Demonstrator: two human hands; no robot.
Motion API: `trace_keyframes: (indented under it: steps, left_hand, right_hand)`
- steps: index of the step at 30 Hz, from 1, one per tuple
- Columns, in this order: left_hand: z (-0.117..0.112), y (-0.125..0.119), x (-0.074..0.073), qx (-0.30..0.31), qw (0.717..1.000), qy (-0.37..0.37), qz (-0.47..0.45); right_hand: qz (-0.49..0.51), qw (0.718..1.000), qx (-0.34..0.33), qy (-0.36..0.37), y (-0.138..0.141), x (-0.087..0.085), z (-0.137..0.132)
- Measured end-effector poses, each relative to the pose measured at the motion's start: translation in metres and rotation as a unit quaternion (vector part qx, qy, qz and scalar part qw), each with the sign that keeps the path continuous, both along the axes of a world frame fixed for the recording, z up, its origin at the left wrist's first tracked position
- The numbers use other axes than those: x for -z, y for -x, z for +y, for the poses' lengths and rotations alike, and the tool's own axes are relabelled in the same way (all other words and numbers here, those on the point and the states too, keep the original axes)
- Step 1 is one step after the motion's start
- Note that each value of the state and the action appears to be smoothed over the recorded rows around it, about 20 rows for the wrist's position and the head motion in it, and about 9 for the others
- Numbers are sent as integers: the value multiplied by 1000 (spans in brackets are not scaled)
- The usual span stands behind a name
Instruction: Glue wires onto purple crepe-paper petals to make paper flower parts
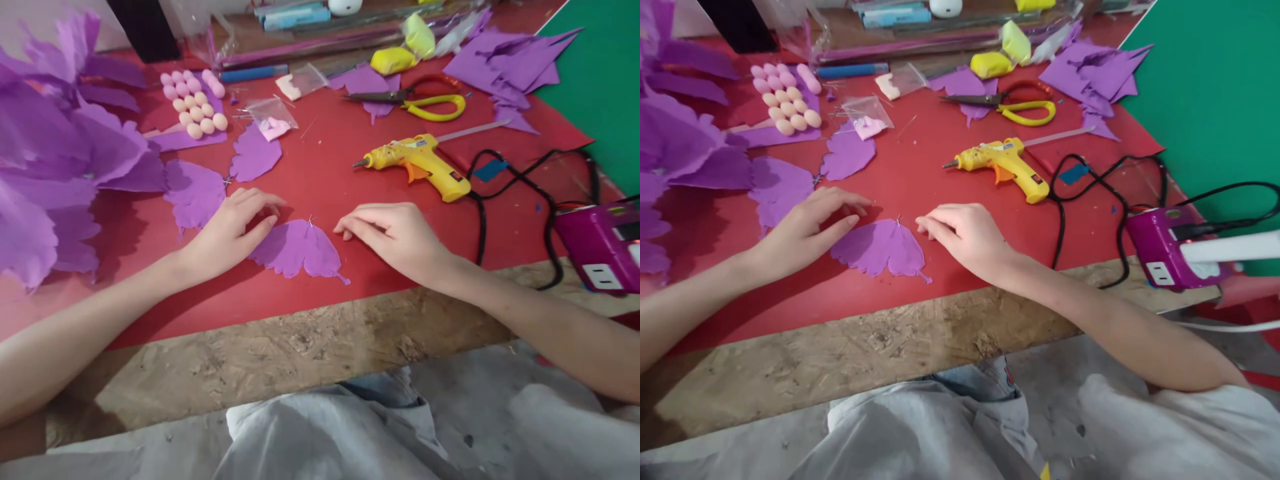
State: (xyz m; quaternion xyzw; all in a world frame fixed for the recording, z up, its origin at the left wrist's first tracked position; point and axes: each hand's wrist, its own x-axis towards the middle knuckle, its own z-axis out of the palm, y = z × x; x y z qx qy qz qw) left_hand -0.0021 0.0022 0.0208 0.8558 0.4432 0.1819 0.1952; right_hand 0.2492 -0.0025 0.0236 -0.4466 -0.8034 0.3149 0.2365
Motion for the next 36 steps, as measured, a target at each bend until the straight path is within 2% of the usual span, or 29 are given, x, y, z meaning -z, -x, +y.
trace_keyframes:
  steps: [3,6,9,12,15,19,24,27,32,34,36]
  left_hand:
    - [1,0,1,-6,1000,5,-12]
    - [1,0,2,-13,999,19,-23]
    - [0,0,2,-25,998,37,-33]
    - [1,0,0,-25,996,59,-61]
    - [2,0,-2,-23,993,78,-85]
    - [2,-2,-3,-30,989,96,-112]
    - [-2,-5,-8,-43,976,144,-158]
    - [-5,-8,-13,-47,958,192,-206]
    - [-9,-14,-14,-79,902,287,-312]
    - [-9,-14,-12,-90,894,297,-324]
    - [-8,-14,-12,-90,890,298,-333]
  right_hand:
    - [-126,992,26,-17,14,-6,-1]
    - [-232,971,46,31,29,-17,1]
    - [-274,956,25,106,37,-28,6]
    - [-271,952,3,143,39,-34,13]
    - [-239,956,5,169,41,-34,17]
    - [-108,976,12,188,42,-30,17]
    - [79,989,-19,123,37,-29,16]
    - [141,984,-6,105,34,-26,17]
    - [174,943,-40,281,36,-16,17]
    - [192,932,-23,306,37,-13,15]
    - [205,931,-1,302,37,-13,13]
